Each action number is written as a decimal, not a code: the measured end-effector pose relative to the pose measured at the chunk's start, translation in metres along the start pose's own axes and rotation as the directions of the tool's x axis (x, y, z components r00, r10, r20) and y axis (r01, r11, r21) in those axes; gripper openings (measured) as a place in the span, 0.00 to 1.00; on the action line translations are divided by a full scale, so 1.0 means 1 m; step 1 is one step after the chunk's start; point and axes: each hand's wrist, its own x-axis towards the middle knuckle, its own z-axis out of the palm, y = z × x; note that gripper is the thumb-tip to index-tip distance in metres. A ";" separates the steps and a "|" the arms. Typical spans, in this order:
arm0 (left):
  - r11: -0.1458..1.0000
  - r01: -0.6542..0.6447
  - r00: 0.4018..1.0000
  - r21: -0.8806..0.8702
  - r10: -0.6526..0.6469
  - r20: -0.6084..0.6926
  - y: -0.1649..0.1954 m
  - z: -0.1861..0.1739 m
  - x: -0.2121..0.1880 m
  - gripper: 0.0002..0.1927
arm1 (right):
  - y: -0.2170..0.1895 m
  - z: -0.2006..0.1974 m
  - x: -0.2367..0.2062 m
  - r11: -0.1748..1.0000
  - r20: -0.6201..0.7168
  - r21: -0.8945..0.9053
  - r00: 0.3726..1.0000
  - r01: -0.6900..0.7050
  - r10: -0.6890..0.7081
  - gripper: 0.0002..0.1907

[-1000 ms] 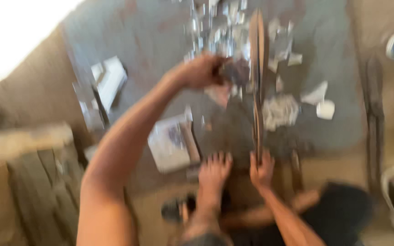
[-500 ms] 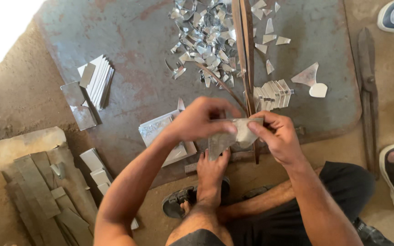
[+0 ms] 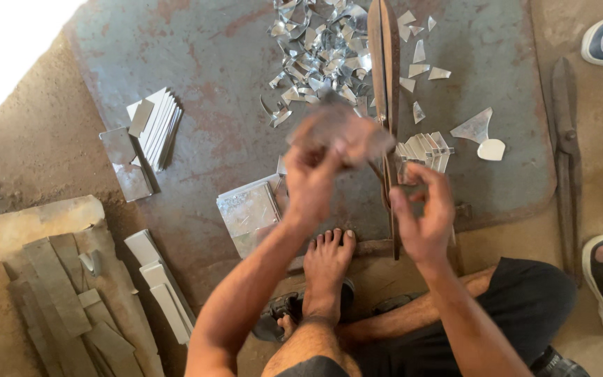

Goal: The person sits on the floor and cuts thin metal sheets into small pieces using large hand shears, holding each sheet against the blades and letting the cut scraps accumulate in a pile on the work mat.

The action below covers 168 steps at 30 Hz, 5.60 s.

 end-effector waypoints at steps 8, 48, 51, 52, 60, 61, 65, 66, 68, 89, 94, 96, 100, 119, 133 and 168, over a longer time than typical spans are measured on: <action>0.980 -0.046 0.988 -0.193 0.016 -0.155 0.017 0.014 0.138 0.30 | 0.001 -0.025 -0.112 0.829 0.084 -0.293 0.851 -0.476 0.518 0.22; 0.958 -0.044 0.999 -0.283 0.036 -0.033 -0.042 0.031 0.106 0.10 | 0.086 -0.003 -0.103 0.934 0.003 -0.260 0.967 -0.247 0.257 0.24; 0.966 -0.072 0.997 -0.247 0.069 -0.021 -0.045 0.029 0.103 0.13 | 0.078 -0.005 -0.101 0.920 0.031 -0.272 0.953 -0.281 0.300 0.26; 0.964 -0.090 0.996 -0.250 0.093 -0.003 -0.046 0.029 0.102 0.14 | 0.070 -0.007 -0.101 0.927 0.067 -0.247 0.950 -0.281 0.306 0.27; 0.977 -0.080 0.997 -0.198 0.079 -0.014 -0.060 0.025 0.090 0.08 | -0.004 -0.024 -0.104 0.802 0.173 -0.198 0.786 -0.563 0.594 0.34; 0.980 -0.071 0.997 -0.183 0.073 0.001 -0.059 0.025 0.088 0.10 | 0.001 -0.019 -0.099 0.846 0.149 -0.184 0.837 -0.500 0.527 0.34; 0.975 -0.074 0.997 -0.208 0.070 -0.026 -0.043 0.029 0.079 0.08 | 0.026 -0.006 -0.083 0.877 0.128 -0.078 0.867 -0.475 0.481 0.37; 0.971 -0.045 0.997 -0.234 0.031 -0.064 -0.038 0.031 0.074 0.09 | 0.029 -0.007 -0.084 0.837 0.151 -0.047 0.824 -0.546 0.546 0.37; 0.945 -0.081 0.991 -0.318 0.042 -0.127 -0.027 0.038 0.067 0.11 | 0.032 -0.010 -0.087 0.836 0.187 -0.026 0.819 -0.548 0.542 0.38; 0.948 -0.317 0.933 0.033 0.318 -0.169 -0.018 0.039 0.112 0.19 | 0.056 -0.006 -0.080 0.929 0.200 -0.176 0.912 -0.326 0.357 0.43; 0.958 -0.049 0.989 -0.282 0.007 -0.148 -0.028 0.032 0.113 0.16 | 0.050 -0.008 -0.078 0.869 0.145 -0.166 0.860 -0.466 0.489 0.34; 0.951 0.001 0.993 -0.308 -0.038 -0.114 -0.037 0.027 0.117 0.16 | 0.040 -0.010 -0.083 0.857 0.154 -0.192 0.848 -0.478 0.507 0.27; 0.933 0.037 0.998 -0.359 -0.018 0.056 -0.062 0.019 0.134 0.17 | -0.002 -0.025 -0.105 0.817 0.228 -0.158 0.784 -0.555 0.577 0.35; 0.963 -0.010 1.000 -0.271 0.011 0.002 -0.026 0.036 0.091 0.24 | 0.002 -0.039 -0.139 0.859 0.249 -0.034 0.828 -0.510 0.502 0.15; 0.963 0.033 0.982 -0.268 0.018 0.186 -0.027 0.035 0.130 0.33 | -0.029 -0.034 -0.136 0.827 0.275 0.042 0.803 -0.560 0.530 0.15; 0.782 -0.005 0.986 -0.623 0.109 0.130 -0.090 0.007 0.121 0.15 | 0.041 -0.021 -0.117 0.848 0.339 -0.029 0.792 -0.530 0.507 0.26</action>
